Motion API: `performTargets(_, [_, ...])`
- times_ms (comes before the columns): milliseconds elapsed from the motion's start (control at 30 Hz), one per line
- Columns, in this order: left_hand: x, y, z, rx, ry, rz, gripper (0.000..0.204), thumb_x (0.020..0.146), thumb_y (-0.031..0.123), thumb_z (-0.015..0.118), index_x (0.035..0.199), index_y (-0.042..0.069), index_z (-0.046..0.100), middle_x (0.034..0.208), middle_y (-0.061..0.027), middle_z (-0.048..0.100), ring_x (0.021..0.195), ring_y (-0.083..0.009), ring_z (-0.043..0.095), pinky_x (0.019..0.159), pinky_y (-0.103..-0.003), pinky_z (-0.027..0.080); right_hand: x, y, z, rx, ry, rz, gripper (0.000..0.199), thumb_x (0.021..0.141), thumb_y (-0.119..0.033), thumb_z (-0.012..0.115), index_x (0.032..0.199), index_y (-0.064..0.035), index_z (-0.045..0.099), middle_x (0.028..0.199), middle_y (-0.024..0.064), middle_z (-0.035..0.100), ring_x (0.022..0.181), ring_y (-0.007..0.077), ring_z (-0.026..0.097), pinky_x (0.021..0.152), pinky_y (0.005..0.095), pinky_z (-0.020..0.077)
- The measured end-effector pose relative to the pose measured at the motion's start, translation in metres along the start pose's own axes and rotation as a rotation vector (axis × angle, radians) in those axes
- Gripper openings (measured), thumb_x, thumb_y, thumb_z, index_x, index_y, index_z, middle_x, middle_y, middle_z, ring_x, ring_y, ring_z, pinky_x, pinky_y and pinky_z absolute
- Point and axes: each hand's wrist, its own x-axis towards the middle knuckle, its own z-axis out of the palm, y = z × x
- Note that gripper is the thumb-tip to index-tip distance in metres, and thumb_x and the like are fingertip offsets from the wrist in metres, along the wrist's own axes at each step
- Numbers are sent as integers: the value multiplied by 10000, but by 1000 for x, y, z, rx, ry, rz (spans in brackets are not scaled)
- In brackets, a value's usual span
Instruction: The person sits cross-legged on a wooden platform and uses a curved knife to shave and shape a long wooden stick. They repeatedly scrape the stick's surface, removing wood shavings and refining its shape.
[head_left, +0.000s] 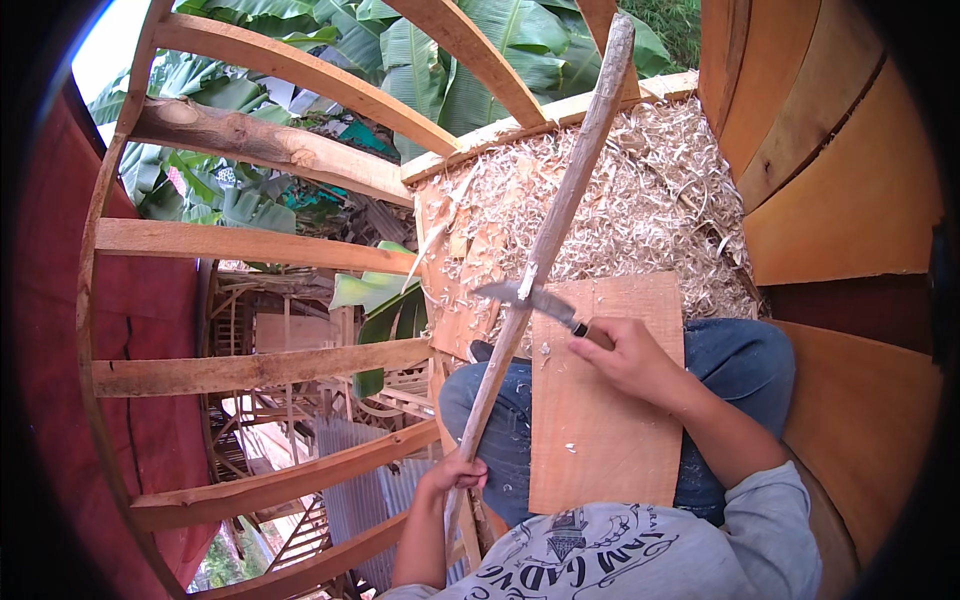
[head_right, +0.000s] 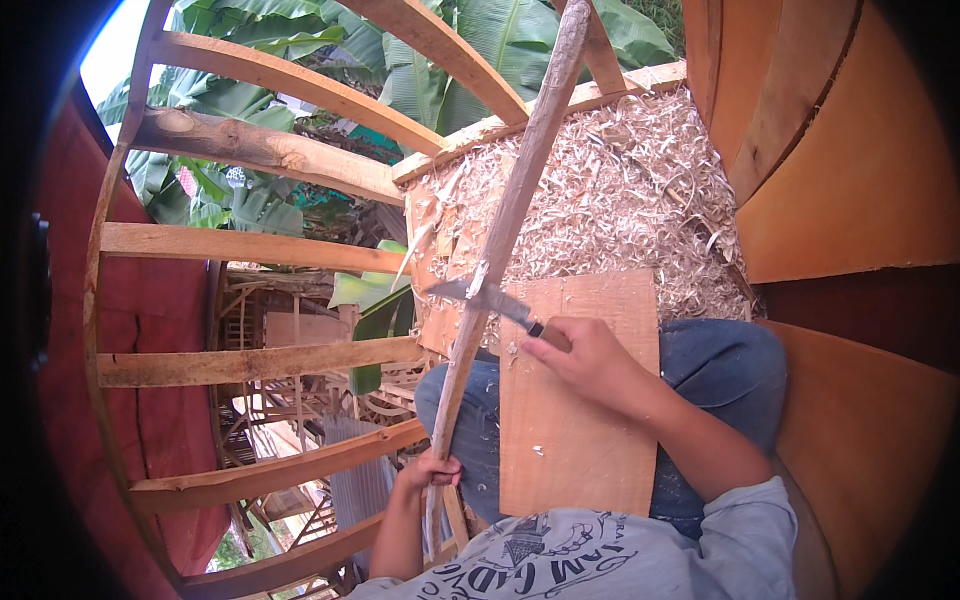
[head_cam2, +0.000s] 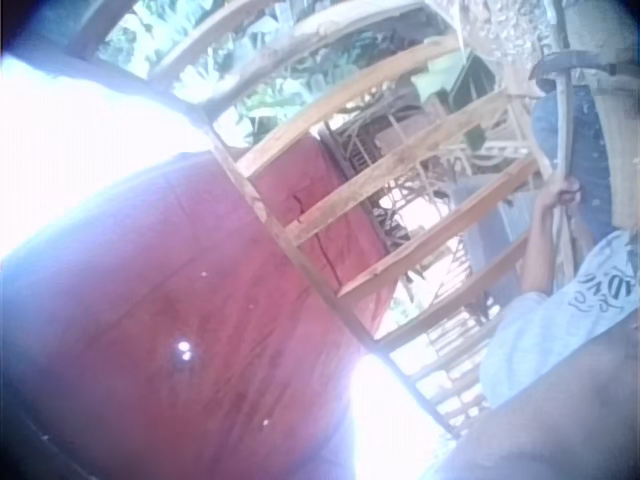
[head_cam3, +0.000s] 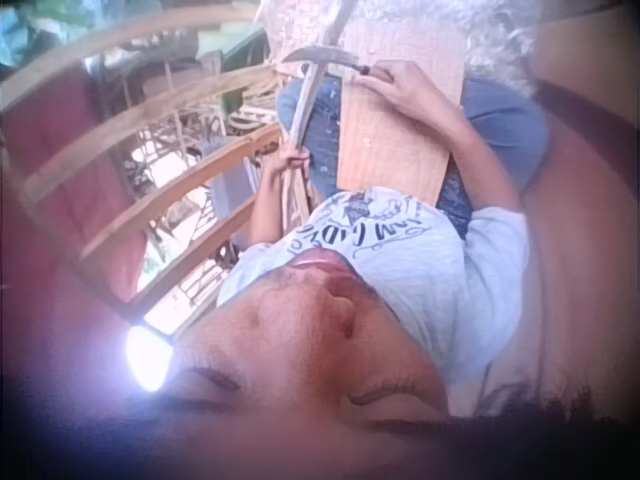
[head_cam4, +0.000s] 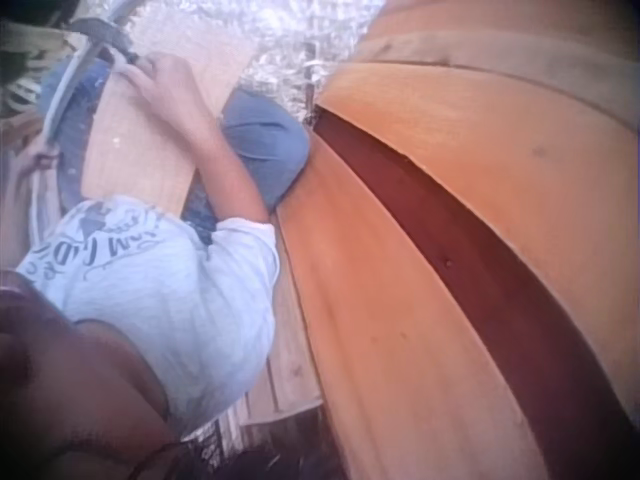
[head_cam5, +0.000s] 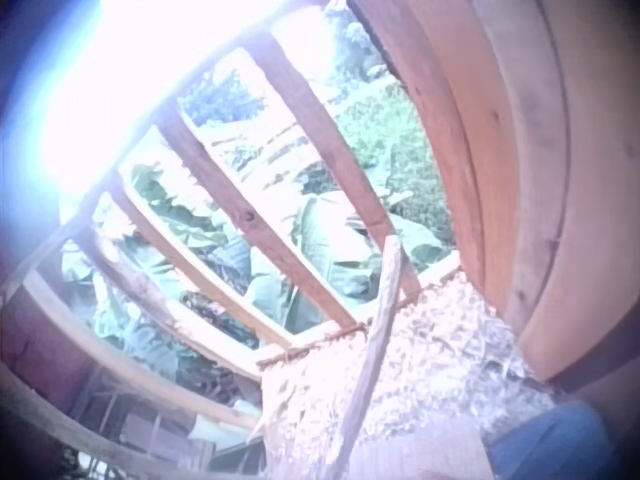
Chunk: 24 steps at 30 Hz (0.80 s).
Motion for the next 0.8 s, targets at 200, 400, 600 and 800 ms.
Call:
performTargets(200, [-2, -3, -1, -1, 20, -8, 376, 781, 319, 635, 689, -45, 617, 432, 43, 343, 365, -59, 285, 396, -230, 179, 9, -21, -33, 95, 33, 143, 379, 843, -324, 663, 739, 38, 632, 580, 143, 564, 529, 248, 530, 552, 357, 428])
performTargets(400, [0, 4, 2, -6, -19, 2, 376, 779, 315, 637, 689, -49, 616, 431, 42, 340, 361, -58, 284, 393, -232, 178, -2, 4, 11, -54, -90, -119, 373, 871, -271, 638, 667, 25, 536, 544, 34, 419, 547, 56, 369, 479, 281, 318])
performTargets(600, [0, -1, -1, 7, -12, 12, 379, 779, 320, 639, 692, -47, 616, 426, 42, 343, 353, -59, 276, 386, -236, 172, 3, -8, -15, 106, -11, 98, 378, 875, -268, 630, 655, 15, 512, 529, 29, 366, 544, 77, 345, 488, 295, 310])
performTargets(800, [0, 0, 0, -2, 6, 1, 372, 771, 316, 648, 684, -43, 617, 426, 36, 353, 352, -62, 283, 389, -233, 179, 7, -10, -16, 229, 32, 198, 399, 891, -259, 616, 616, -8, 473, 537, -32, 327, 546, 64, 308, 472, 296, 284])
